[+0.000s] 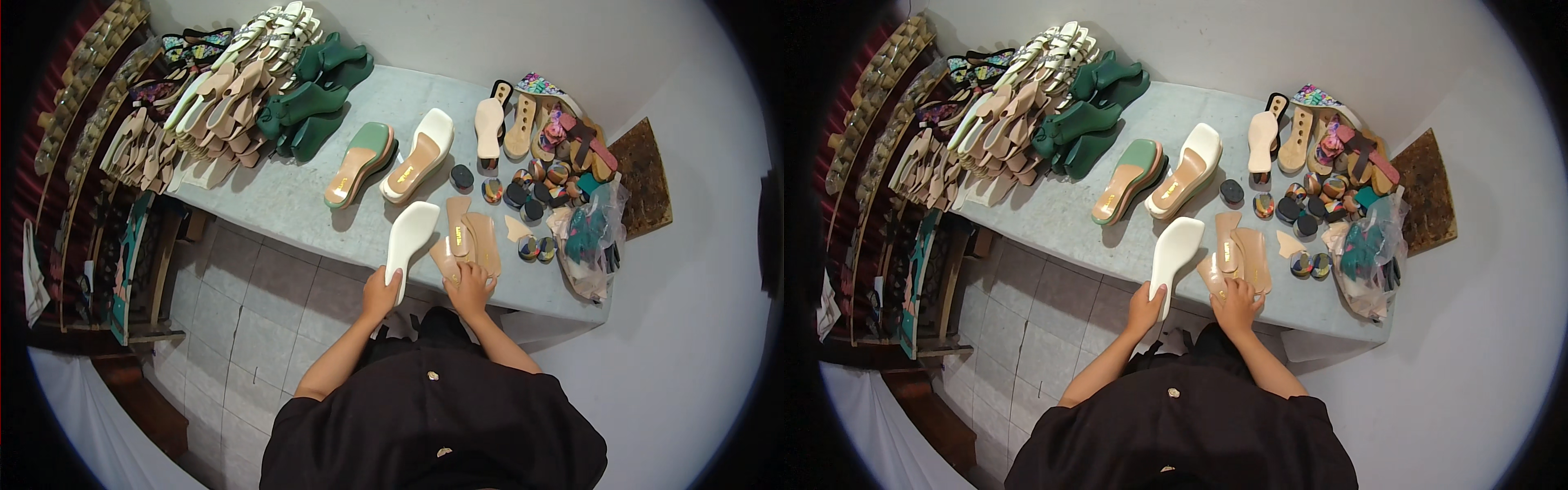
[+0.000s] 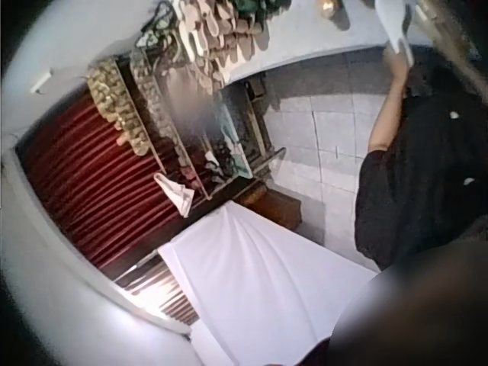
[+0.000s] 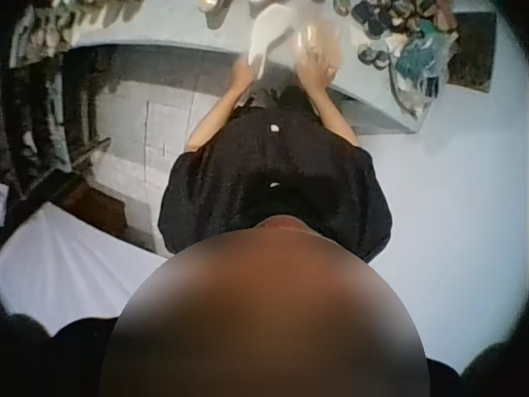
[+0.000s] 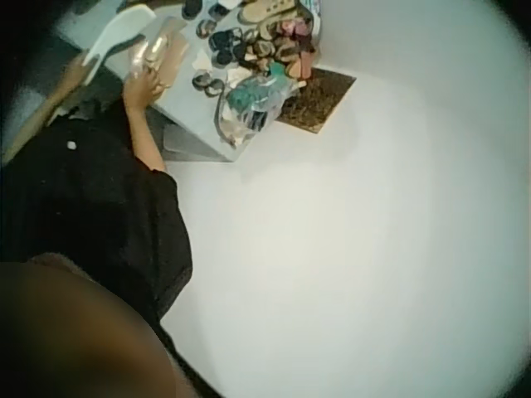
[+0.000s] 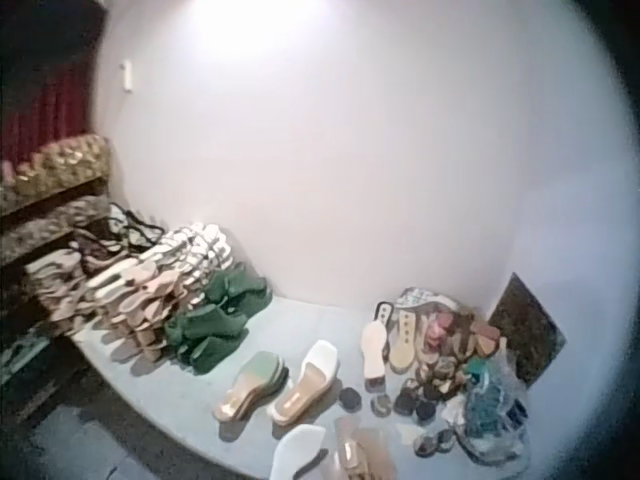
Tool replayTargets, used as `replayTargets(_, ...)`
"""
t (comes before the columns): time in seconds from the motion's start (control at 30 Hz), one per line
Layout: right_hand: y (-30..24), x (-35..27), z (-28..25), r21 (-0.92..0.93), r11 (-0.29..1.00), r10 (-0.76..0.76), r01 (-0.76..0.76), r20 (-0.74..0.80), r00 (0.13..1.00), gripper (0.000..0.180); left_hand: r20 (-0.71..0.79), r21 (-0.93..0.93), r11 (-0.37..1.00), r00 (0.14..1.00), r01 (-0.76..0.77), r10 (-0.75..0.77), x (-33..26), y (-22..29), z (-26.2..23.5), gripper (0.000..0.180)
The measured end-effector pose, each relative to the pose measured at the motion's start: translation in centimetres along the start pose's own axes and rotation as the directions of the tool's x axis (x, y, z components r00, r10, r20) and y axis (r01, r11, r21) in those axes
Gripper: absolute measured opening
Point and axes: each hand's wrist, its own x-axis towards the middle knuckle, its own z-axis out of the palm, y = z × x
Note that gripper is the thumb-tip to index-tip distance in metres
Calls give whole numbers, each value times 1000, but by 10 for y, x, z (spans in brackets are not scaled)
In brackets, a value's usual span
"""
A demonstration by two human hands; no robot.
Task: Assembling components of women's sandals on a workbench.
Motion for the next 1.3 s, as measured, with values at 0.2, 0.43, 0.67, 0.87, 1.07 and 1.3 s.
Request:
replayTargets(0.2,-2,16,1,-14,990,140,-139,55,989,47,-38,270,958,996,91,-84,-6,-2,11,37)
replayTargets(0.43,5,64,-4,-94,961,264,-260,29,964,38,-67,408,900,979,-150,194,7,11,27,38)
replayTargets(0.67,-5,73,-11,54,905,421,-421,20,907,20,-108,386,908,970,-162,219,16,2,25,49)
replayTargets(0.87,25,81,-2,807,454,417,-378,182,890,17,82,393,853,937,-343,339,15,15,21,47)
replayTargets(1.07,-1,72,-27,903,8,206,-430,419,884,20,95,368,855,929,-366,358,22,13,34,43)
replayTargets(1.3,-7,49,5,826,122,99,-551,542,834,16,-127,149,952,949,-269,288,23,12,14,27)
